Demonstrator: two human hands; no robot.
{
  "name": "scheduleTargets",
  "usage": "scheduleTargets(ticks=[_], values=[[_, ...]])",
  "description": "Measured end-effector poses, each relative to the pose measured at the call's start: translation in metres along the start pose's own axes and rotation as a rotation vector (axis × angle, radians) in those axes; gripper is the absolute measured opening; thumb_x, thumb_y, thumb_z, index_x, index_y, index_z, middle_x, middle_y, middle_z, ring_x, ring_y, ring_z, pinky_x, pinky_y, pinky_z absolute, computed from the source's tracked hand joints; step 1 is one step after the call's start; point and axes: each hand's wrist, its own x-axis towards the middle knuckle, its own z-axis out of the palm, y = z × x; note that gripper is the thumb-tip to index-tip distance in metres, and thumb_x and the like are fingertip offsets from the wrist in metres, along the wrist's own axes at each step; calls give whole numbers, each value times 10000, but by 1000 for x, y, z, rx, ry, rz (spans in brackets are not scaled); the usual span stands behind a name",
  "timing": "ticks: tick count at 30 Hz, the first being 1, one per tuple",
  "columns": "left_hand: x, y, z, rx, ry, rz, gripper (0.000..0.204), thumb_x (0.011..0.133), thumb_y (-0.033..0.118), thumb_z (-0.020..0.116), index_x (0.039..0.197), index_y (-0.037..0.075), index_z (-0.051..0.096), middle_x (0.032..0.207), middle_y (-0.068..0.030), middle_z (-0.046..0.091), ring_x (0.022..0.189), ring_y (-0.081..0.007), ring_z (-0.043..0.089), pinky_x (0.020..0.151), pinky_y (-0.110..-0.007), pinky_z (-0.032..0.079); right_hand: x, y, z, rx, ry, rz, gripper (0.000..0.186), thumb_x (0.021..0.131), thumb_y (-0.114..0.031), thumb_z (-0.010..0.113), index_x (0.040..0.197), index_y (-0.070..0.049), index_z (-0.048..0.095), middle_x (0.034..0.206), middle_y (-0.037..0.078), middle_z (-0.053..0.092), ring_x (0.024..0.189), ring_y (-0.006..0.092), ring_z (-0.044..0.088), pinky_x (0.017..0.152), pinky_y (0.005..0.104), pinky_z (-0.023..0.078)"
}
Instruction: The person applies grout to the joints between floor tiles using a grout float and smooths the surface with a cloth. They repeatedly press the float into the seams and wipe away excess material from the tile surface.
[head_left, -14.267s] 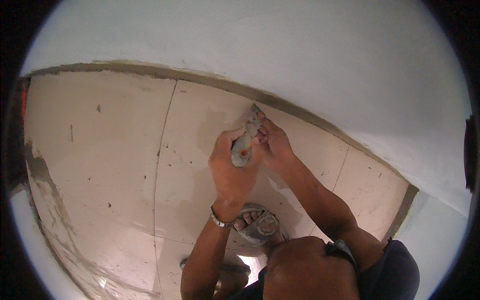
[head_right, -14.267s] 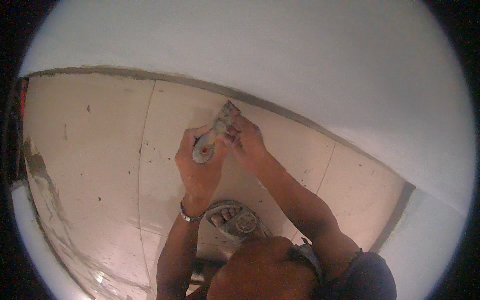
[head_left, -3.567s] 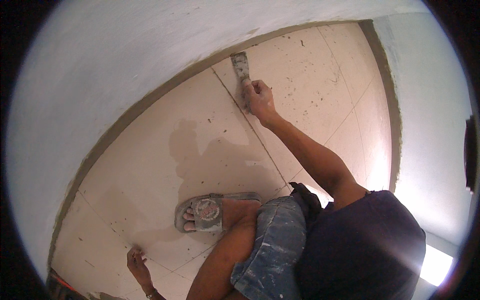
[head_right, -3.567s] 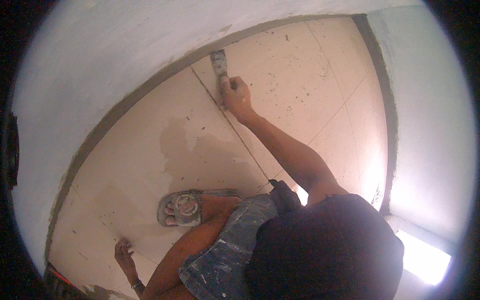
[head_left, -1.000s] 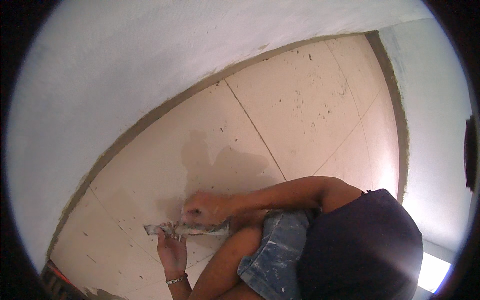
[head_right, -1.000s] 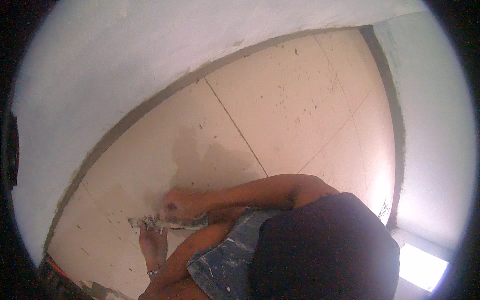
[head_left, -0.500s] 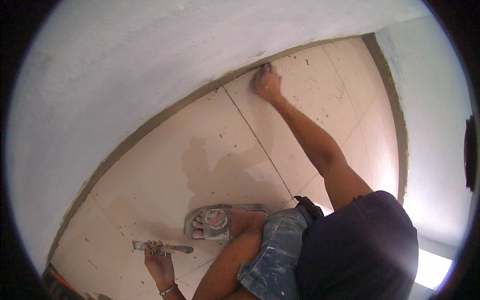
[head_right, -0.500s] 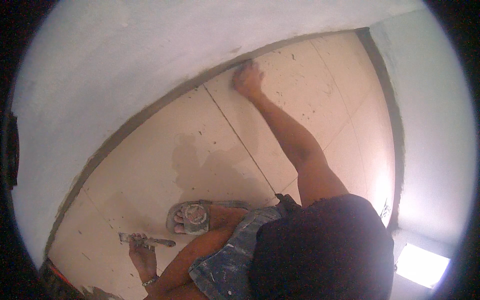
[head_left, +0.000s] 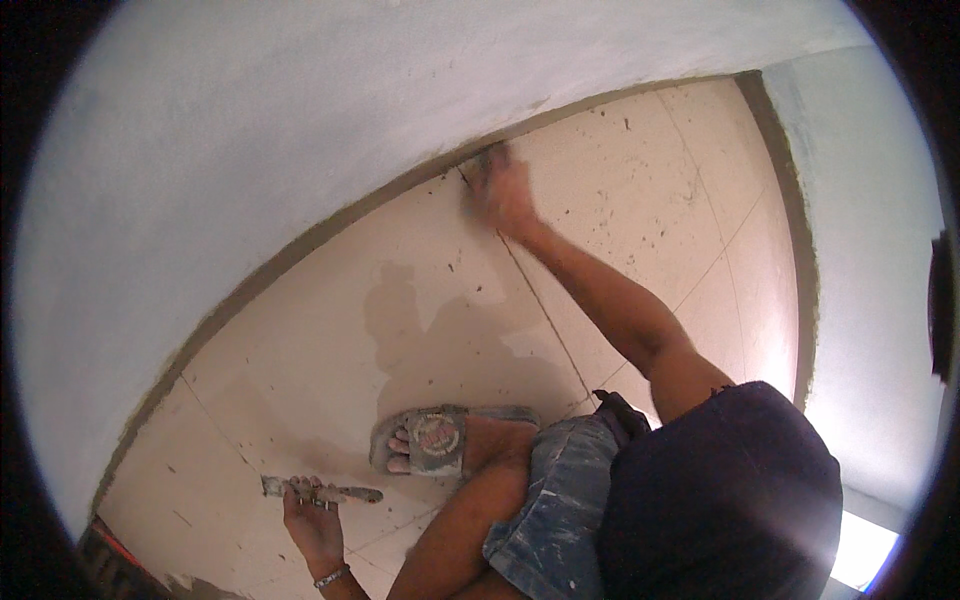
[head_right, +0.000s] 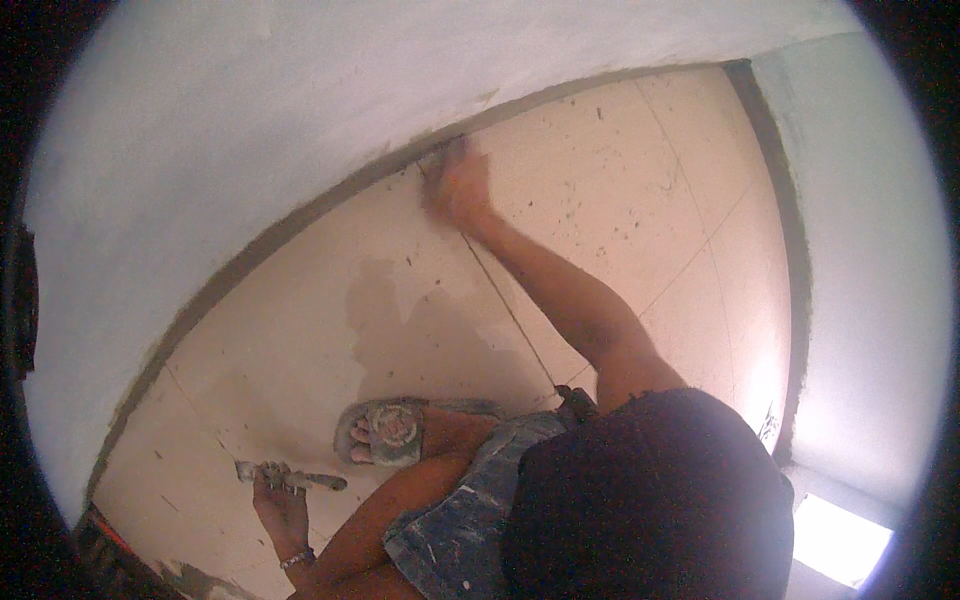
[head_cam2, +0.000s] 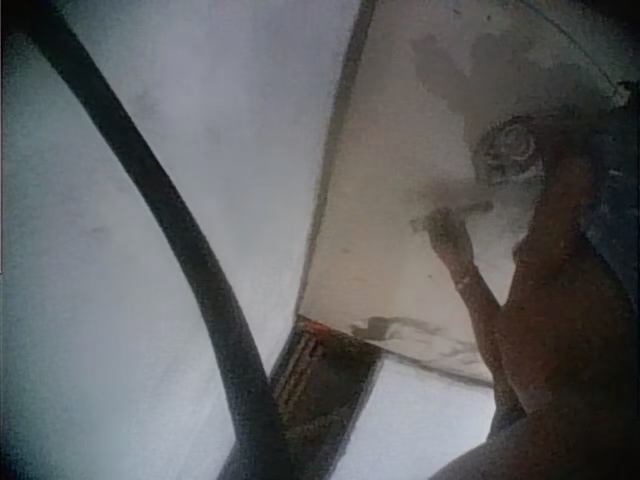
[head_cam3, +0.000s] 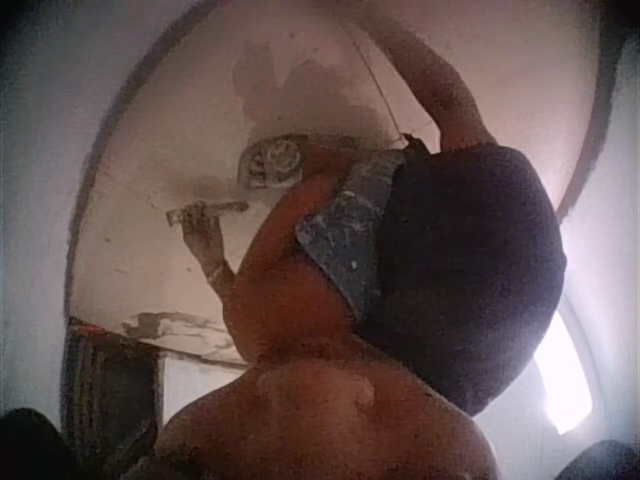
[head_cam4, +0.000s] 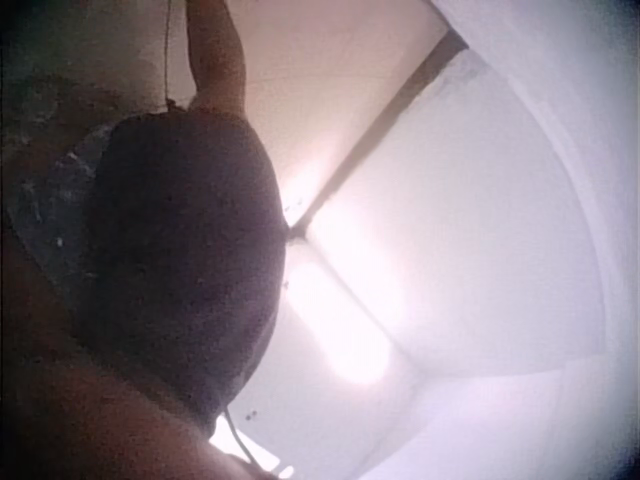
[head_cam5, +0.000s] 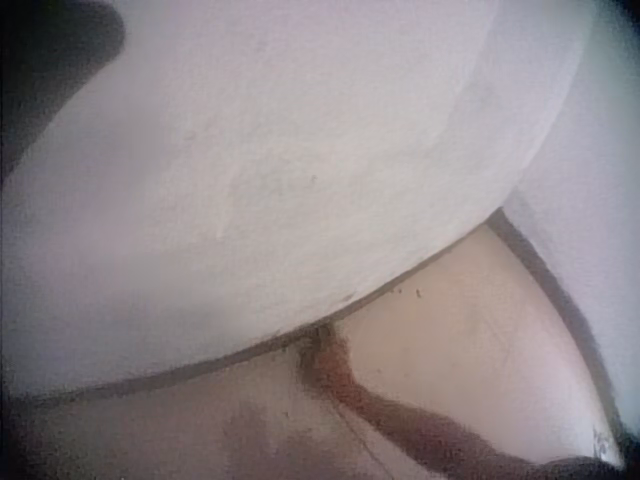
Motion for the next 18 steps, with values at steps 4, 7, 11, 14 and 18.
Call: scheduleTargets(ticks=[4,7,11,14,18], values=[[-5,6,-7,-32,49,32,233,1028,318,568,1166,132,592,1108,-16,609,1069,-195,564,978,-429,444,-37,-40,-70,511,-221,-558,231,878,-228,604,992,-36,661,1103,157,651,1082,374,588,958,496,458],[-1,3,3,-21,46,9,214,1029,311,566,1143,133,599,1077,-23,615,1044,-195,574,952,-422,453,-19,5,-34,351,137,-15,337,944,-292,552,1064,9,644,1155,209,632,1191,414,516,1027,572,392],[6,5,1,-51,25,-14,200,1031,311,563,1096,128,611,1031,-34,627,1013,-196,588,929,-418,461,-7,-41,-4,122,282,227,495,945,-332,531,1202,81,621,1417,305,503,1432,491,295,1146,676,212],[-1,9,10,-18,32,16,207,1037,313,549,1077,122,615,1009,-34,632,985,-192,590,910,-412,466,-66,-114,-8,114,0,-482,403,971,-321,571,1203,4,627,1373,245,551,1306,437,465,1088,585,357],[-5,19,1,-38,48,64,225,1041,319,529,1096,117,610,996,-27,630,952,-175,588,870,-396,479,-126,-128,-54,766,-571,-762,209,927,-206,637,1058,-44,648,1168,172,636,1181,370,558,1036,489,423]])
